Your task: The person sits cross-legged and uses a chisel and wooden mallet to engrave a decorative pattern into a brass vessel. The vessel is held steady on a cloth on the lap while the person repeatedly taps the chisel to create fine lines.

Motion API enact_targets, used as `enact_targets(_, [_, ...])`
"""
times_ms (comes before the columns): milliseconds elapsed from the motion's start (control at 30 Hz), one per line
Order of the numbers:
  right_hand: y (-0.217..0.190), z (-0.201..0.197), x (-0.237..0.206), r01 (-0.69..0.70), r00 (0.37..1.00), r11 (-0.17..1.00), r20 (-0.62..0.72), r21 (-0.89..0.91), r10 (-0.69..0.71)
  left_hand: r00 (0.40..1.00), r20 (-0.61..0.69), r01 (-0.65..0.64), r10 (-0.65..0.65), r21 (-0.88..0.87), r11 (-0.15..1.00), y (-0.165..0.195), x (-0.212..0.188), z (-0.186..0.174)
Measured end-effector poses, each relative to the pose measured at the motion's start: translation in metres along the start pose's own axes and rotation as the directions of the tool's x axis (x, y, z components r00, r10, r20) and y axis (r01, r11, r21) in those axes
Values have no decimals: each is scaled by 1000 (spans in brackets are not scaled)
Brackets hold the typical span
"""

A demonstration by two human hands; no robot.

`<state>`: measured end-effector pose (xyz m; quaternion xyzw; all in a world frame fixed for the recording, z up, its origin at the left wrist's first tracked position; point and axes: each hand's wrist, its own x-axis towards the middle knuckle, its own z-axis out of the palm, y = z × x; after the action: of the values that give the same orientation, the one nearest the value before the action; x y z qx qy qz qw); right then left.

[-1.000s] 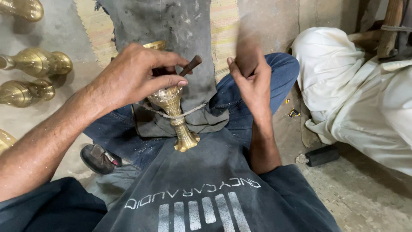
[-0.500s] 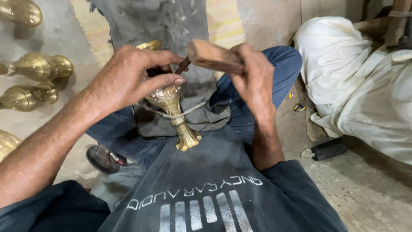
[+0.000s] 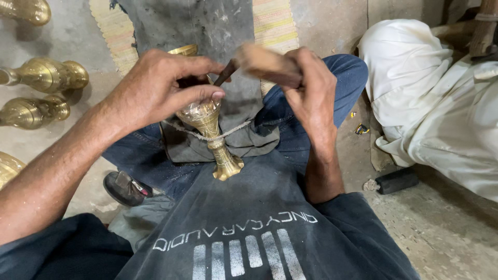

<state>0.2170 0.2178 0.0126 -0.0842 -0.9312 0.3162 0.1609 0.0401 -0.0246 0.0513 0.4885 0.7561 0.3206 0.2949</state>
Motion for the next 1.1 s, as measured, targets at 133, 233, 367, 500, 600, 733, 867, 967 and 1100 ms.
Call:
enact_targets(133, [7, 12, -5, -265, 957, 881, -6, 392, 290, 998, -26, -52, 53, 27, 998, 1, 0, 0])
enact_targets(233, [8, 15, -6, -255, 962, 896, -2, 363, 275, 999, -21, -34, 35, 49, 998, 0, 1, -1])
enact_targets(367, [5, 16, -6, -282, 947, 828, 2, 484, 321, 998, -24, -50, 51, 47, 998, 1, 1, 1])
enact_targets(500, [3, 15, -7, -361, 931, 900, 39, 246, 363, 998, -22, -56, 58, 54, 997, 1, 1, 1])
enact_targets(600, [5, 8, -6, 57, 998, 995, 4, -77, -57, 999, 7, -47, 47, 68, 997, 2, 3, 0])
enact_targets(733, [5, 3, -1, -230, 973, 909, 73, 347, 218, 1000, 13, -10, 10, 48, 999, 4, 3, -2])
enact_targets(867, [7, 1, 3, -167, 986, 955, 56, 243, 159, 999, 4, -53, 53, 42, 998, 4, 5, -3])
enact_targets(967, [10, 1, 1, -46, 994, 990, 106, 130, 32, 1000, 30, 7, -8, 44, 999, 4, 6, -3])
enact_targets(1100, [13, 1, -2, -217, 976, 947, 72, 235, 206, 999, 41, 28, -28, 19, 999, 4, 7, -3])
